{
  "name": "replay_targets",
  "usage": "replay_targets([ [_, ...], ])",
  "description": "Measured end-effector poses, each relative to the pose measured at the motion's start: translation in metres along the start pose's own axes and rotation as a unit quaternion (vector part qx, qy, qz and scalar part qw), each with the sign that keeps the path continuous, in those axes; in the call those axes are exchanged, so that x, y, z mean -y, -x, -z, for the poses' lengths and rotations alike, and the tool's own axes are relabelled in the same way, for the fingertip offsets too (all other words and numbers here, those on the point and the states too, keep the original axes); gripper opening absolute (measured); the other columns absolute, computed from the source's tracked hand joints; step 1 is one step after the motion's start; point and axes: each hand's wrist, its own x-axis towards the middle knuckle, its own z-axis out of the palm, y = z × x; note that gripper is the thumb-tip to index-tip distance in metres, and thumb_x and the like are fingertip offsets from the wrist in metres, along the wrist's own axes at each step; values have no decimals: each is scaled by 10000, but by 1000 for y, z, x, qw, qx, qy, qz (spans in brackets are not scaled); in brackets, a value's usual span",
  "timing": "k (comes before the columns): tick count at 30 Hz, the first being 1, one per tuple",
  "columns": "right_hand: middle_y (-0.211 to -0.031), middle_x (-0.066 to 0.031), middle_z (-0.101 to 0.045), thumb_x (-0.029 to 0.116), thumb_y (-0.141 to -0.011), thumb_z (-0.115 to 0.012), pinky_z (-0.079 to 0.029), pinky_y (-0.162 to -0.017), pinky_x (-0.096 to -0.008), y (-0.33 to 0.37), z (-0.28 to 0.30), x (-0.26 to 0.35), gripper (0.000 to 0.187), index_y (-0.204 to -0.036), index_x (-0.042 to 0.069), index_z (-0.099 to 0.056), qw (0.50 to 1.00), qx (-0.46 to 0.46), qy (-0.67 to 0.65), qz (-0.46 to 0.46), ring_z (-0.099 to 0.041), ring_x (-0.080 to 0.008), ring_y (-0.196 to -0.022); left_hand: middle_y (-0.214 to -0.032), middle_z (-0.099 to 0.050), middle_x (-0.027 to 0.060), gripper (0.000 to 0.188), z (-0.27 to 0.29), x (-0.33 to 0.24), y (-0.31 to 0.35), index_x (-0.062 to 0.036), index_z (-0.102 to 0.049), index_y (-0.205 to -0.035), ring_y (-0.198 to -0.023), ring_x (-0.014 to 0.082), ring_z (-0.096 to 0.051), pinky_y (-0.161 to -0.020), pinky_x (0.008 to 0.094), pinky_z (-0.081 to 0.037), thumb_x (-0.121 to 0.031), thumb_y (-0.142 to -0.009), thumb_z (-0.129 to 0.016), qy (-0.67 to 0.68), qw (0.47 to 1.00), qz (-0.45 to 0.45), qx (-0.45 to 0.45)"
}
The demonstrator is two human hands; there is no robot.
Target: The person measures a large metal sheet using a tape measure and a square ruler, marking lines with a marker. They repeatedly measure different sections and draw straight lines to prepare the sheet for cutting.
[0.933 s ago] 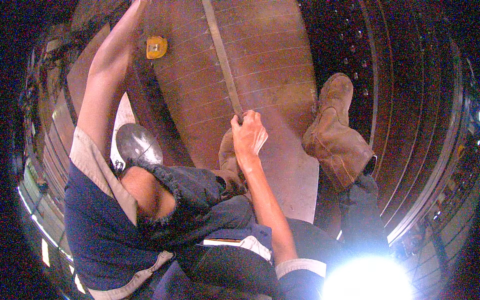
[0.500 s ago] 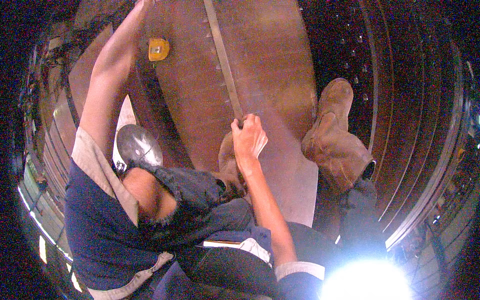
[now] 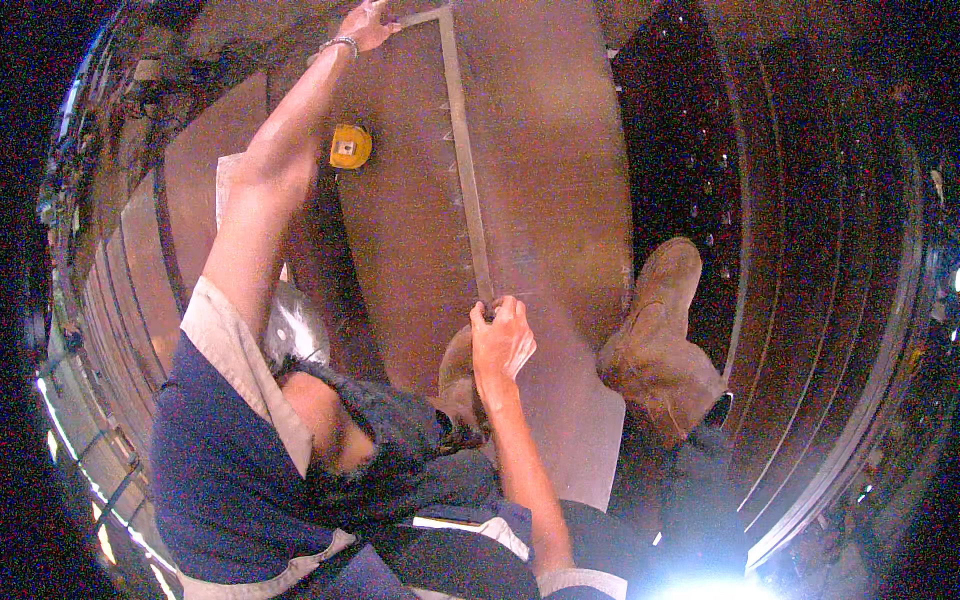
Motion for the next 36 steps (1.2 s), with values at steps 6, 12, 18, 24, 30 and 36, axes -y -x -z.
replay_targets([
  [6, -834, -134, -663, 296, -792, -773, -504, -669, -464, -2, -1, -1, 291, -883, 44, -659, 999, -31, -1, -19, -650, -346, -752, -1246, -568, 189, 424, -8, -20, 3, -34, -637, -1095, -1093, 397, -607, -905, 466, -517, -291, -785, -768, 18, 1000, 1, -6],
  [12, -845, -135, -667, 306, -794, -768, -506, -680, -464, 0, -2, 1, 295, -886, 45, -663, 999, -37, -8, -5, -654, -348, -770, -1218, -578, 167, 365, 10, -20, 8, -68, -655, -1023, -1103, 386, -603, -909, 458, -516, -300, -771, -783, 10, 999, 26, 24],
  [18, -860, -137, -670, 307, -796, -762, -506, -694, -464, 0, -2, -1, 294, -895, 47, -667, 999, -35, -10, -8, -654, -350, -790, -1207, -590, 146, 387, 10, -27, 12, -70, -668, -1014, -1113, 373, -602, -922, 445, -514, -325, -755, -801, 14, 999, 29, 7],
  [24, -895, -126, -656, 298, -813, -752, -513, -686, -475, 1, -3, 0, 288, -917, 55, -638, 1000, -7, -4, -6, -660, -357, -797, -1253, -588, 138, 555, -10, 5, 8, -67, -652, -1173, -1154, 358, -589, -967, 427, -494, -365, -736, -818, 18, 999, 6, -41],
  [30, -849, -131, -661, 303, -799, -758, -506, -697, -464, 2, -3, 0, 285, -888, 49, -662, 999, -32, -3, -10, -655, -347, -787, -1277, -579, 148, 629, -9, -3, 8, -38, -613, -1243, -1191, 355, -567, -988, 422, -482, -372, -747, -808, 11, 1000, 4, -24],
  [36, -946, -130, -660, 304, -833, -730, -527, -698, -487, 4, -1, -1, 293, -944, 54, -626, 1000, -11, 10, -1, -674, -361, -820, -1170, -606, 156, 511, -11, -1, 13, -52, -644, -1139, -1100, 354, -605, -922, 432, -507, -326, -739, -806, 0, 1000, 0, -17],
])
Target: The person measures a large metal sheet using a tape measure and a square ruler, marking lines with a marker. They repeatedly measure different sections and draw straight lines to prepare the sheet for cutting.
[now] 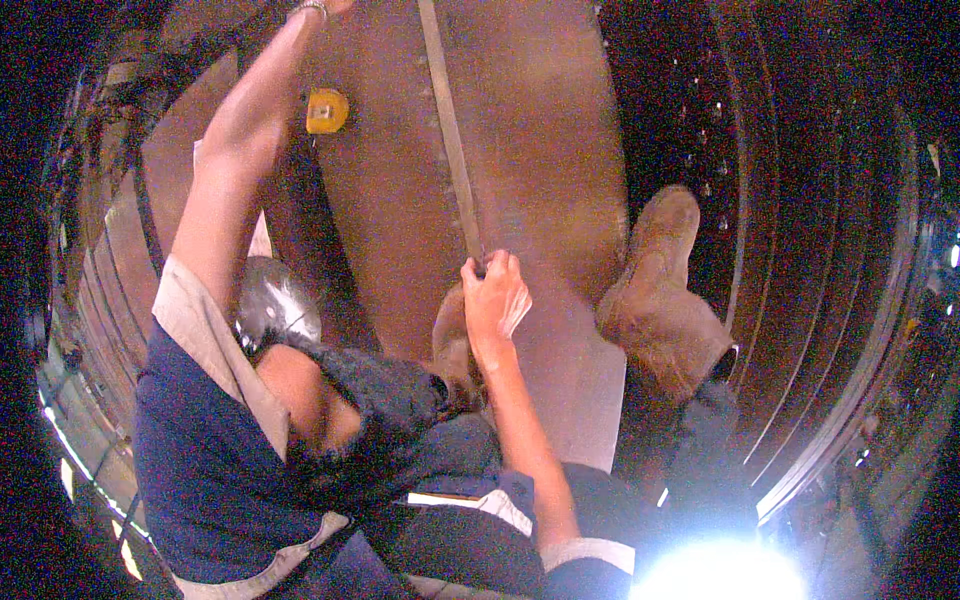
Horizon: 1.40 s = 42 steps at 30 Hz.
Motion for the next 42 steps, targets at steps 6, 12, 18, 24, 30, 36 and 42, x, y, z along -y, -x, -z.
replay_targets([
  [6, -943, -140, -653, 306, -833, -732, -526, -695, -483, -4, 0, -4, 297, -937, 49, -628, 1000, -10, -4, -14, -670, -366, -820, -1191, -621, 166, 645, -3, -12, -15, -35, -613, -1242, -1104, 349, -615, -923, 422, -510, -344, -716, -824, 24, 999, -23, -7],
  [12, -957, -140, -658, 299, -837, -734, -525, -702, -479, -3, 1, 3, 288, -935, 48, -633, 1000, 9, -7, -3, -671, -362, -818, -1209, -623, 171, 615, 8, 2, -13, -54, -630, -1218, -1117, 356, -611, -937, 419, -505, -373, -727, -818, 0, 1000, -22, -21],
  [18, -955, -138, -662, 286, -842, -733, -526, -698, -477, -4, -2, 2, 271, -936, 52, -633, 1000, 9, -10, -9, -673, -359, -824, -1249, -582, 184, 698, 12, -6, -14, -40, -595, -1238, -1148, 367, -573, -961, 429, -477, -440, -703, -795, 2, 1000, -18, -11],
  [24, -946, -134, -666, 271, -856, -724, -529, -700, -473, -4, 0, 4, 252, -950, 57, -631, 1000, 13, -5, -7, -676, -354, -827, -1299, -530, 199, 812, 16, -14, -8, -18, -545, -1276, -1195, 379, -523, -995, 440, -442, -513, -673, -772, -2, 1000, -18, -3],
  [30, -948, -135, -668, 276, -856, -723, -530, -696, -471, -5, 1, 6, 258, -949, 54, -631, 1000, 13, -3, -10, -677, -350, -823, -1348, -478, 213, 927, 16, -24, 0, 3, -496, -1314, -1241, 391, -474, -1028, 452, -406, -585, -644, -750, -12, 1000, -18, 14],
  [36, -964, -140, -668, 298, -864, -711, -526, -722, -483, -2, 0, 9, 275, -954, 50, -631, 1000, 19, -2, -7, -674, -355, -846, -1398, -426, 228, 1043, 18, -24, 3, 24, -447, -1351, -1288, 403, -425, -1062, 463, -371, -658, -614, -727, -32, 999, 1, 36],
  [42, -962, -144, -666, 294, -867, -707, -523, -727, -486, -3, 2, 8, 268, -949, 50, -632, 1000, 23, 2, -20, -670, -360, -850, -1448, -374, 243, 1159, 21, -59, 14, 45, -397, -1389, -1334, 415, -376, -1095, 475, -335, -731, -584, -704, -50, 994, 25, 98],
])
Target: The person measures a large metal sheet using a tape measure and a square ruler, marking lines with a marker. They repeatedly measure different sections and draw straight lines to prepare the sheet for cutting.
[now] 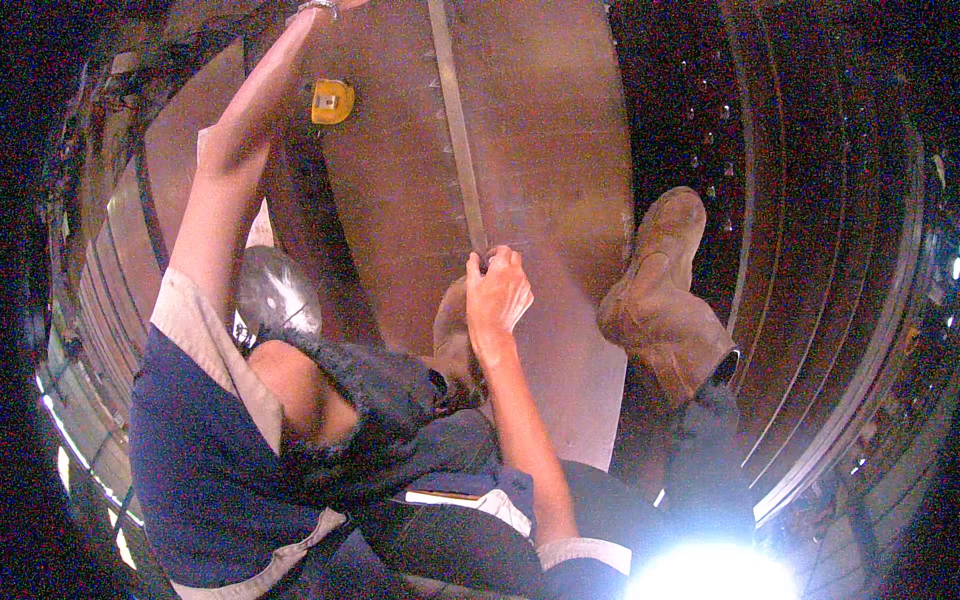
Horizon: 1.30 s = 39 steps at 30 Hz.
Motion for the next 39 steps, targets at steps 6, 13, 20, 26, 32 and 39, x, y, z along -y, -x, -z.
replay_targets([
  [6, -926, -144, -696, 286, -830, -744, -520, -740, -460, 0, 2, 5, 280, -926, 31, -678, 1000, -13, -6, -9, -673, -355, -855, -1497, -323, 258, 1276, 13, -17, 21, 66, -348, -1427, -1380, 427, -327, -1129, 487, -300, -803, -554, -681, -26, 998, 31, 58],
  [13, -935, -150, -664, 278, -859, -717, -524, -728, -494, 0, 5, 5, 275, -958, 48, -603, 1000, -2, 6, 11, -669, -369, -850, -1555, -262, 275, 1412, 20, -28, 29, 91, -290, -1471, -1435, 441, -270, -1168, 500, -259, -888, -520, -655, -34, 996, 37, 73],
  [20, -922, -197, -647, 168, -904, -622, -491, -758, -524, -23, 12, 30, 209, -1030, 15, -555, 989, -76, -94, 84, -640, -409, -870, -1588, -204, 275, 1474, 11, -20, 31, 96, -233, -1502, -1464, 469, -193, -1187, 538, -204, -906, -507, -655, -24, 995, 49, 86],
  [26, -963, -273, -661, 78, -954, -490, -493, -728, -542, -90, 35, 66, 147, -1053, -9, -554, 971, -72, -107, 202, -646, -443, -848, -1597, -177, 271, 1474, 20, -33, 29, 93, -230, -1504, -1466, 473, -179, -1186, 546, -208, -899, -505, -665, -10, 995, 47, 86],
  [32, -828, -287, -677, 78, -958, -481, -550, -700, -542, -146, 25, 100, 171, -1067, -53, -498, 948, -90, -76, 294, -672, -470, -793, -1602, -165, 263, 1474, 14, -20, 29, 83, -213, -1512, -1470, 470, -161, -1182, 549, -220, -867, -500, -708, 5, 994, 63, 90],
  [39, -741, -307, -655, 71, -941, -516, -547, -646, -549, -155, 18, 116, 172, -1058, -39, -455, 969, -33, -11, 243, -674, -477, -738, -1613, -137, 247, 1475, 14, -21, 33, 67, -197, -1522, -1475, 464, -147, -1174, 566, -232, -857, -498, -724, 10, 992, 73, 105],
])
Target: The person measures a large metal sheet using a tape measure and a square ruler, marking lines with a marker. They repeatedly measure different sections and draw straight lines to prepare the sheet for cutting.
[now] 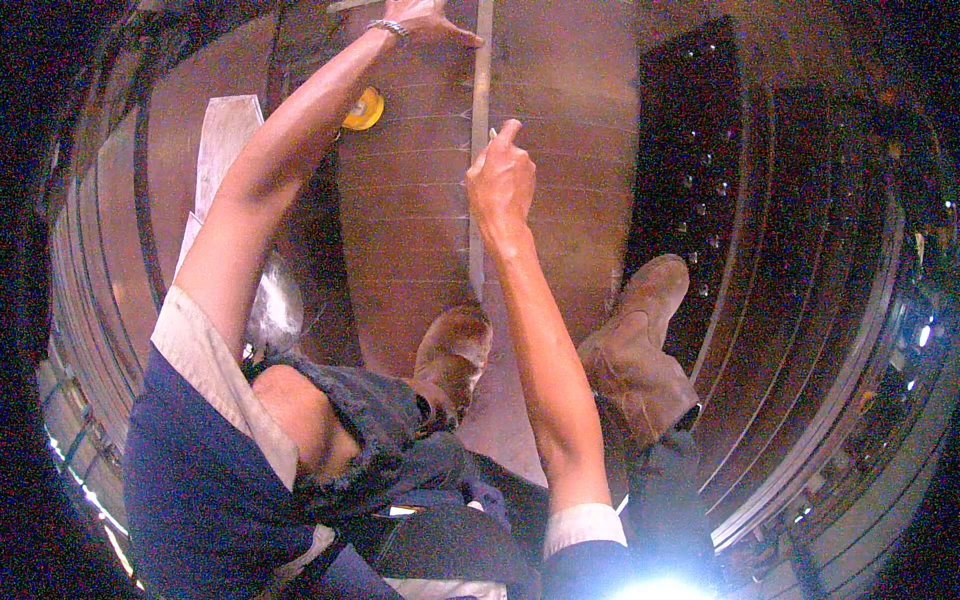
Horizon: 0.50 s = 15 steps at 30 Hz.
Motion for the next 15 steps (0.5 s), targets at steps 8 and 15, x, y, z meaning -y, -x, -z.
replay_targets([
  [8, -718, -303, -644, 56, -924, -539, -538, -606, -546, -3, -4, 2, 157, -1024, -38, -465, 999, -10, 20, 23, -667, -479, -721, -1620, -137, 225, 1468, -9, -2, -4, 24, -211, -1533, -1473, 463, -157, -1159, 578, -259, -872, -485, -714, -4, 1000, 1, 3],
  [15, -689, -285, -631, 43, -888, -570, -524, -590, -546, 11, 2, -5, 146, -991, -21, -489, 996, 24, 49, 68, -657, -475, -701, -1555, -197, 214, 1324, -19, 12, -13, 2, -256, -1474, -1408, 447, -217, -1106, 563, -296, -782, -505, -701, -9, 1000, -10, -3],
])
